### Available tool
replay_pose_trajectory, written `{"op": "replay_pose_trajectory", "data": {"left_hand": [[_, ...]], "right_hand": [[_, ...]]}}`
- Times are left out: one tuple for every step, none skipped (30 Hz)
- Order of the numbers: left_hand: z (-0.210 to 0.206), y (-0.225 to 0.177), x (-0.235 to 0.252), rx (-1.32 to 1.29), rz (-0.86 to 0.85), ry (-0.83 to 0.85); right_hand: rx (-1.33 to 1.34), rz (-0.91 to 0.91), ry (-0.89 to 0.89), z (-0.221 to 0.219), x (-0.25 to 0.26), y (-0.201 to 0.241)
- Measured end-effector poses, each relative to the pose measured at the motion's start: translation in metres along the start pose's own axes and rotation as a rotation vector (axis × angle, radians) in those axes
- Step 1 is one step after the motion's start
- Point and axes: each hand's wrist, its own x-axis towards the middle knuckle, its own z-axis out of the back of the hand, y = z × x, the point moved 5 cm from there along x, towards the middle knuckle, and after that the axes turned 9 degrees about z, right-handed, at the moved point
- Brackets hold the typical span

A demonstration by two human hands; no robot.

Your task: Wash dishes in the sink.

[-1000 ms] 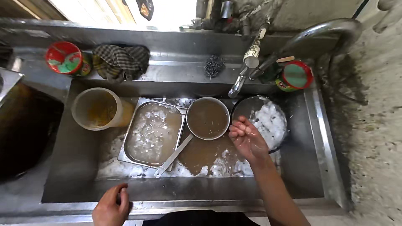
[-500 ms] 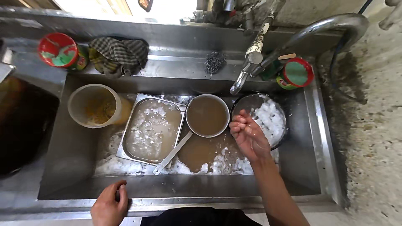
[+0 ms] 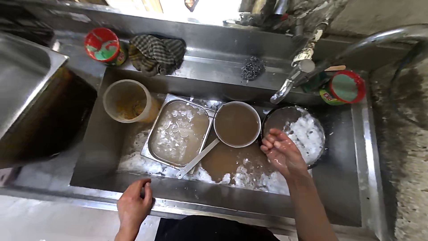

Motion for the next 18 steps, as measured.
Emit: {"op": "replay_pose_trajectory", "data": {"left_hand": [[0.000,0.000,0.000,-0.003,0.004,-0.001],[0.000,-0.001,0.000,-0.008,0.007,-0.002],[0.001,-0.001,0.001,-0.008,0.009,-0.007],[0.001,-0.002,0.001,-0.005,0.010,-0.009],[0.001,-0.002,0.001,-0.003,0.009,-0.006],[0.001,-0.003,0.001,-0.002,0.008,-0.002],[0.001,-0.003,0.001,0.000,0.008,0.001],[0.001,-0.003,0.001,-0.001,0.010,0.009],[0.001,-0.003,0.000,0.004,0.013,0.009],[0.001,-0.003,0.000,0.009,0.014,0.003],[0.001,-0.003,0.001,0.012,0.014,-0.006],[0.001,-0.004,0.002,0.015,0.013,-0.010],[0.001,-0.004,0.002,0.018,0.012,-0.011],[0.000,-0.003,0.002,0.023,0.012,-0.008],[-0.001,-0.003,0.003,0.027,0.010,-0.009],[-0.002,-0.003,0.003,0.031,0.009,-0.015],[-0.002,-0.002,0.003,0.035,0.010,-0.024],[-0.002,-0.002,0.002,0.034,0.016,-0.029]], "right_hand": [[-0.174,-0.060,0.034,0.003,-0.003,-0.003],[-0.368,-0.134,0.101,0.004,-0.006,-0.009],[-0.557,-0.219,0.204,0.003,-0.009,-0.019],[-0.731,-0.312,0.317,0.002,-0.013,-0.036],[-0.907,-0.414,0.431,-0.001,-0.019,-0.058],[-1.063,-0.507,0.540,-0.007,-0.025,-0.080],[-1.196,-0.594,0.643,-0.016,-0.031,-0.100],[-1.296,-0.672,0.735,-0.027,-0.035,-0.118],[-1.365,-0.699,0.794,-0.035,-0.037,-0.137],[-1.413,-0.684,0.813,-0.039,-0.037,-0.159],[-1.450,-0.635,0.798,-0.038,-0.033,-0.183],[-1.491,-0.576,0.776,-0.035,-0.026,-0.205],[-1.539,-0.532,0.760,-0.030,-0.018,-0.225],[-1.585,-0.511,0.747,-0.027,-0.010,-0.240],[-1.620,-0.505,0.737,-0.024,-0.002,-0.251],[-1.631,-0.548,0.738,-0.023,0.005,-0.256],[-1.629,-0.625,0.750,-0.023,0.009,-0.258],[-1.624,-0.677,0.753,-0.022,0.011,-0.259]]}}
